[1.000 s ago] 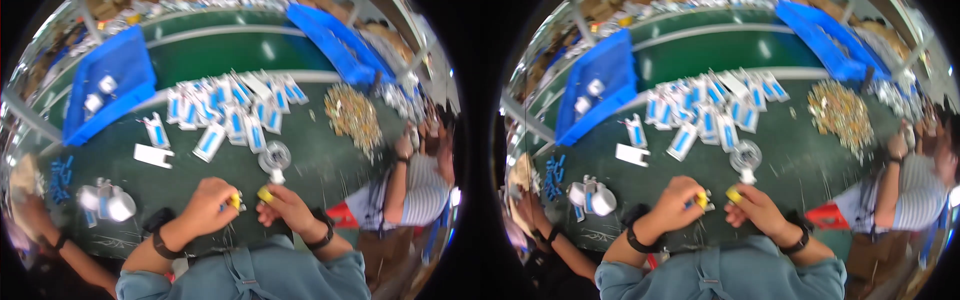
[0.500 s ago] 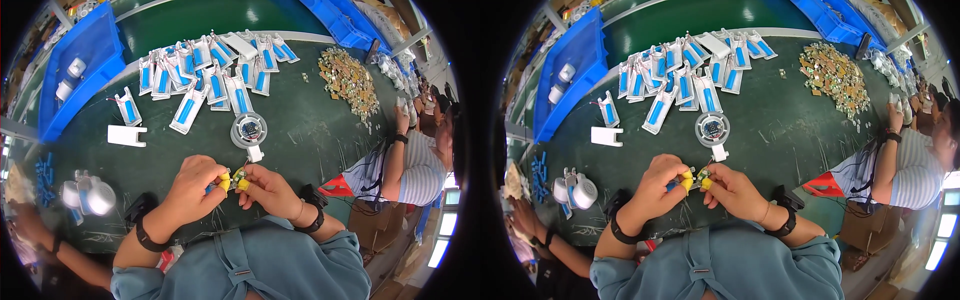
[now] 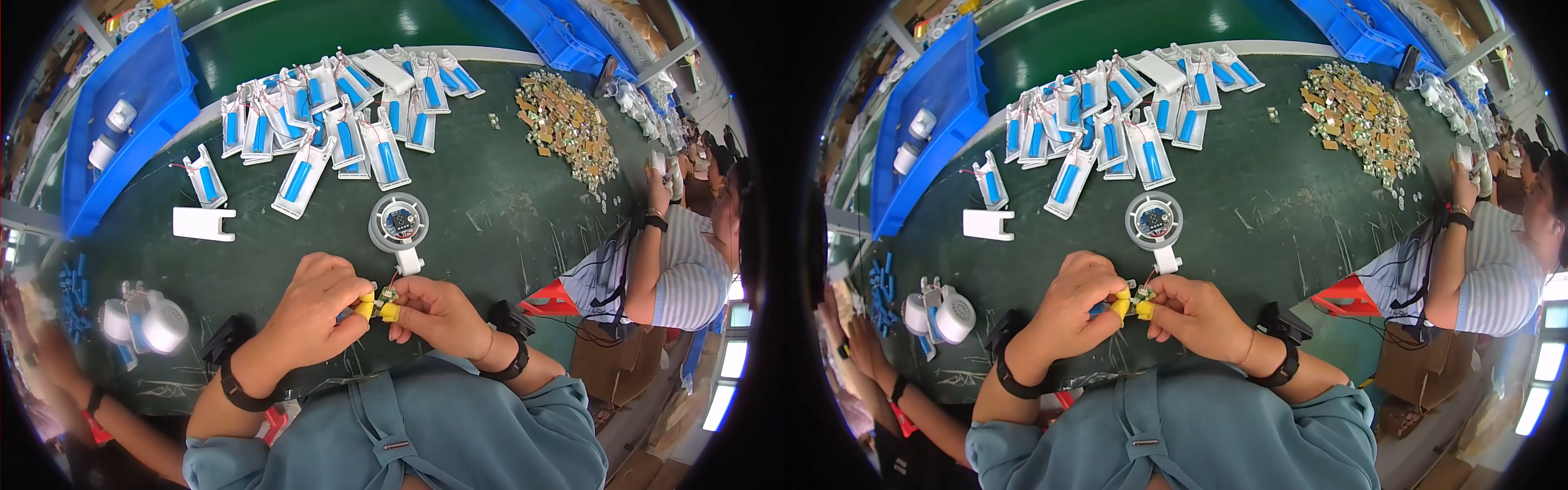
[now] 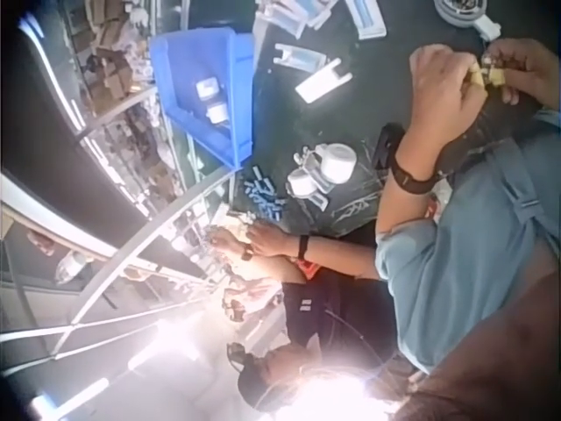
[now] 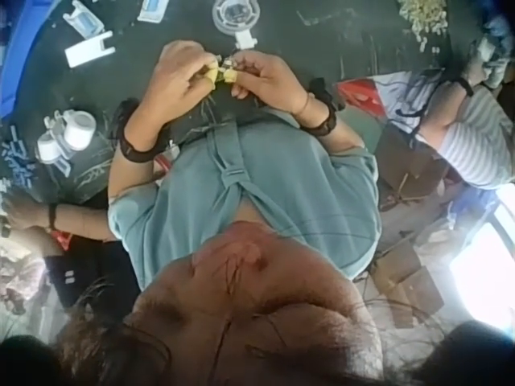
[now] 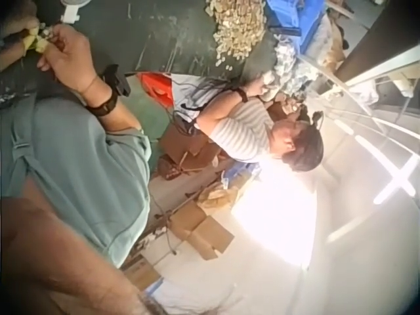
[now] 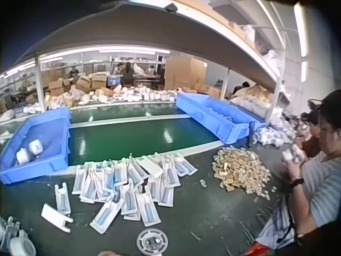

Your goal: Assembling small electric fans by fitting blades and motor components into housings on a production line.

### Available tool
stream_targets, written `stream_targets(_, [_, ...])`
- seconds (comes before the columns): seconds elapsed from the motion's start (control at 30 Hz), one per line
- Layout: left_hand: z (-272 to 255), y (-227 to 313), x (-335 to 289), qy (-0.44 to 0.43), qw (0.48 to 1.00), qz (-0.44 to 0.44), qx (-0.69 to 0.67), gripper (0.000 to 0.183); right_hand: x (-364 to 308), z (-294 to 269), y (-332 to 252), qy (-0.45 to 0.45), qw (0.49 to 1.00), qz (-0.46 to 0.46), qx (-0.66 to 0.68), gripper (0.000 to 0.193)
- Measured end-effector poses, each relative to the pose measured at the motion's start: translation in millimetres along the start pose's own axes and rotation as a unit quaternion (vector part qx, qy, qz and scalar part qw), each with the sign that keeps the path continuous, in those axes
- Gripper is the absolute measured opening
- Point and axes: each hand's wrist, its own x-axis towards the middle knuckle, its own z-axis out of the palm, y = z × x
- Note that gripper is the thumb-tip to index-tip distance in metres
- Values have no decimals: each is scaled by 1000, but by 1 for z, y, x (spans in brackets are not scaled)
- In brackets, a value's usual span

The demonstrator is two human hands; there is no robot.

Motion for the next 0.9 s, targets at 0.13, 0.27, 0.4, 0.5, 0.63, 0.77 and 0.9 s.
stream_targets(0.13, [-4,1,2,-28,1000,13,-2,32,-3,2,2,-1,1000,3,-31,21])
stream_targets(0.27, [-4,-2,1,-31,999,16,-14,31,-5,6,0,8,992,-12,-126,22])
stream_targets(0.4, [-4,-2,0,-48,998,14,-27,30,-6,6,0,-5,984,-31,-175,23])
stream_targets(0.5, [-2,-1,-1,-50,998,16,-29,29,-6,8,2,7,971,-83,-223,22])
stream_targets(0.63, [4,1,-3,-41,999,5,-27,28,-9,12,9,40,954,-137,-264,22])
stream_targets(0.77, [6,5,-2,-25,999,-2,-22,29,-8,14,16,74,935,-187,-291,23])
stream_targets(0.9, [10,8,1,-10,1000,12,1,31,-6,12,21,94,922,-222,-301,17])
